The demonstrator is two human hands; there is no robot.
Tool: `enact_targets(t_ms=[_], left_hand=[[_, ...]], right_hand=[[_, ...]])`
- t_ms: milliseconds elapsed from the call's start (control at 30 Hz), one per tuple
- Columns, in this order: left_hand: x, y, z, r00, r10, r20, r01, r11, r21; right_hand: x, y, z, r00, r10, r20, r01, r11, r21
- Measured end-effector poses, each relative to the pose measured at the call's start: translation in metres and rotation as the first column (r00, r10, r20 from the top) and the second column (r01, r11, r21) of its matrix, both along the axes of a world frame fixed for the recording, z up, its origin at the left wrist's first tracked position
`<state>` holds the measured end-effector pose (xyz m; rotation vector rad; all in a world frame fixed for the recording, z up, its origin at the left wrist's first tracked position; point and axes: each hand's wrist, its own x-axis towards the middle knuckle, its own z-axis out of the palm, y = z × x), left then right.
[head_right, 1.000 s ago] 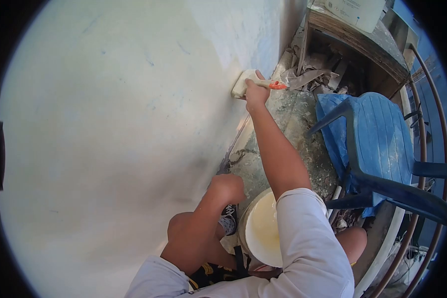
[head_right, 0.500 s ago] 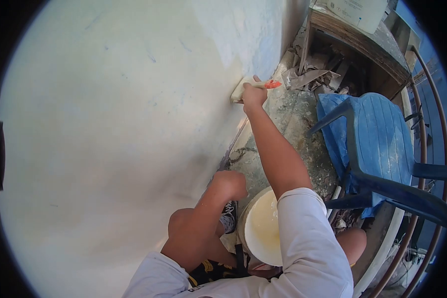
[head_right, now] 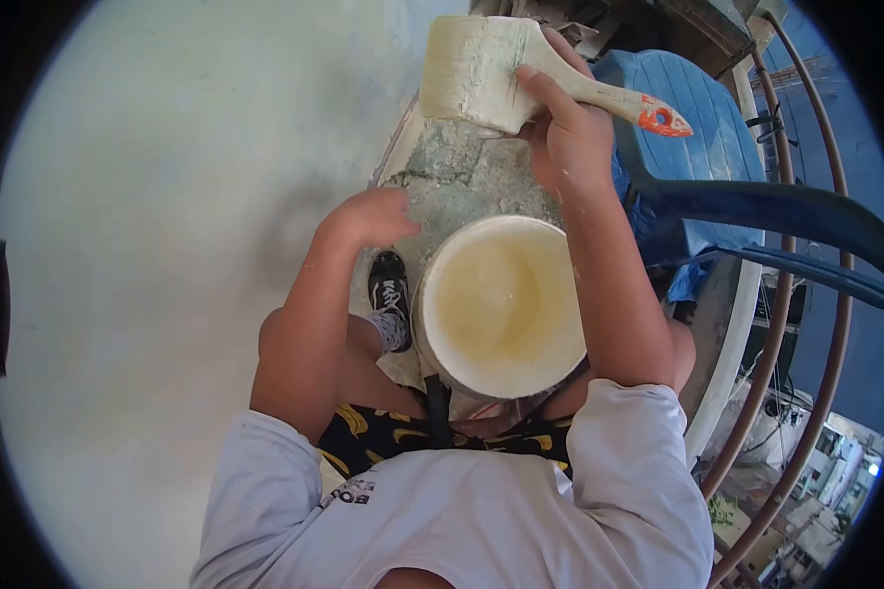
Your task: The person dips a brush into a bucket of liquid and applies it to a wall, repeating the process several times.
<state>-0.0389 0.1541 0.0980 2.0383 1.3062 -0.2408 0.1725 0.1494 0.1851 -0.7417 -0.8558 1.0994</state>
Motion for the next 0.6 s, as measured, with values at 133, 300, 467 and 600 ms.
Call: enact_targets(t_ms=[133, 300, 467, 600], left_hand=[[0.014, -0.016, -0.018, 0.957, -0.199, -0.213, 0.179, 0.978, -0.110], [0.029, -0.054, -0.044, 0.946, -0.221, -0.236, 0.201, 0.974, -0.107], [0.042, -0.069, -0.074, 0.933, -0.177, -0.314, 0.207, 0.976, 0.062], [0.045, -0.070, -0.088, 0.943, -0.068, -0.326, 0.122, 0.982, 0.147]], right_hand=[[0.034, -0.087, -0.030, 0.978, 0.024, 0.209, 0.018, 0.981, -0.195], [0.058, -0.151, -0.095, 0.918, 0.116, 0.379, 0.050, 0.915, -0.401], [0.060, -0.163, -0.139, 0.632, 0.413, 0.655, 0.029, 0.833, -0.553], [0.059, -0.152, -0.197, 0.363, 0.554, 0.749, -0.048, 0.814, -0.579]])
